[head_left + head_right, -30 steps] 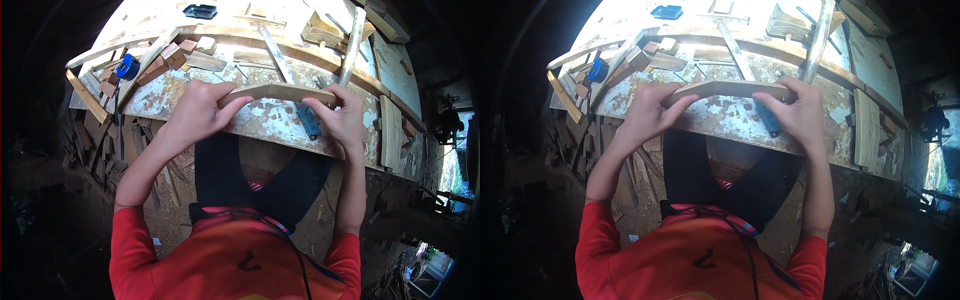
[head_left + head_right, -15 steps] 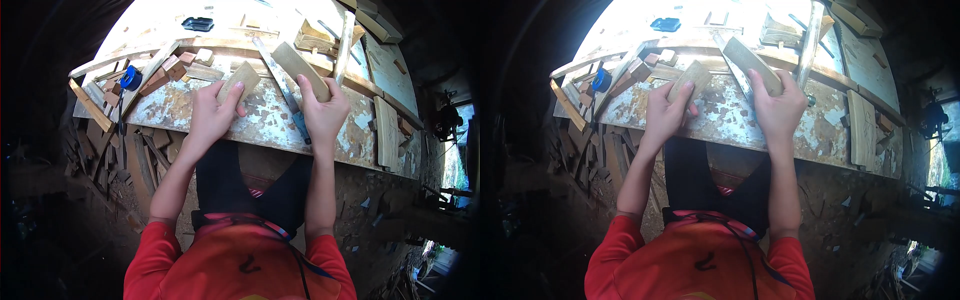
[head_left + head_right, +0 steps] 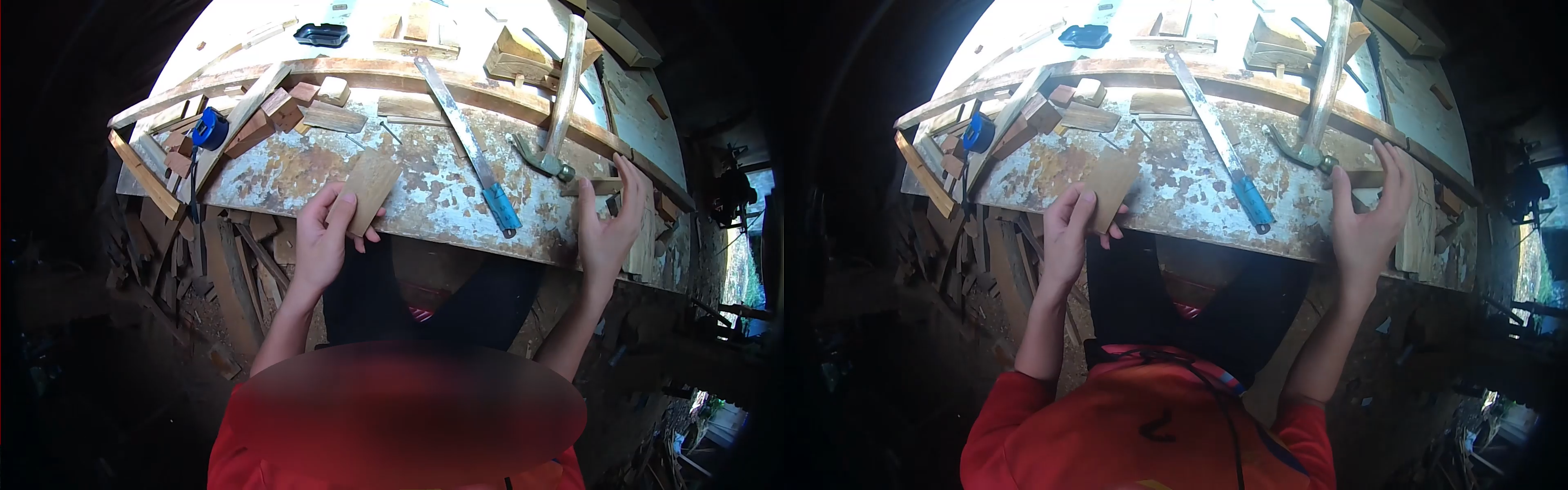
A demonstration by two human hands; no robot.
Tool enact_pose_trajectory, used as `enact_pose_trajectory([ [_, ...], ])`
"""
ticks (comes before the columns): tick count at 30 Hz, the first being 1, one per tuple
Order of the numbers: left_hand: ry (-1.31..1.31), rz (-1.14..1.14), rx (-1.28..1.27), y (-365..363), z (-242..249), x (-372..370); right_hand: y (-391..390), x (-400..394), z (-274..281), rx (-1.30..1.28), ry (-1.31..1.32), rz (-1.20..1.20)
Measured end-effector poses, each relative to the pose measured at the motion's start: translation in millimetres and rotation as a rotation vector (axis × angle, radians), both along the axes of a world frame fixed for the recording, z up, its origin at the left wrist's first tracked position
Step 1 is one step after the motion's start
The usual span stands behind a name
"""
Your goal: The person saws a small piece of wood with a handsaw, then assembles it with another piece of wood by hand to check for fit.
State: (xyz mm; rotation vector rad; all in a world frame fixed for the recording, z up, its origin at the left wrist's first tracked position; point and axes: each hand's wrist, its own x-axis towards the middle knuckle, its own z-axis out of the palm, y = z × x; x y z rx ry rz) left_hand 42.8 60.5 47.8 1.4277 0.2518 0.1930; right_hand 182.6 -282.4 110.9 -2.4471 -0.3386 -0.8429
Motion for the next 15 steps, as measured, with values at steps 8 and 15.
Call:
enact_pose_trajectory([
  [8, 0.058, 0.060, 0.022, -11.7, 1.1, -6.3, 114.7, 13.5, -34.4, -0.138, 0.134, 0.379],
  [15, 0.053, -0.023, -0.147, 7.5, -10.1, -22.4, 101.5, 42.0, -40.3, -0.353, 0.195, 0.270],
])
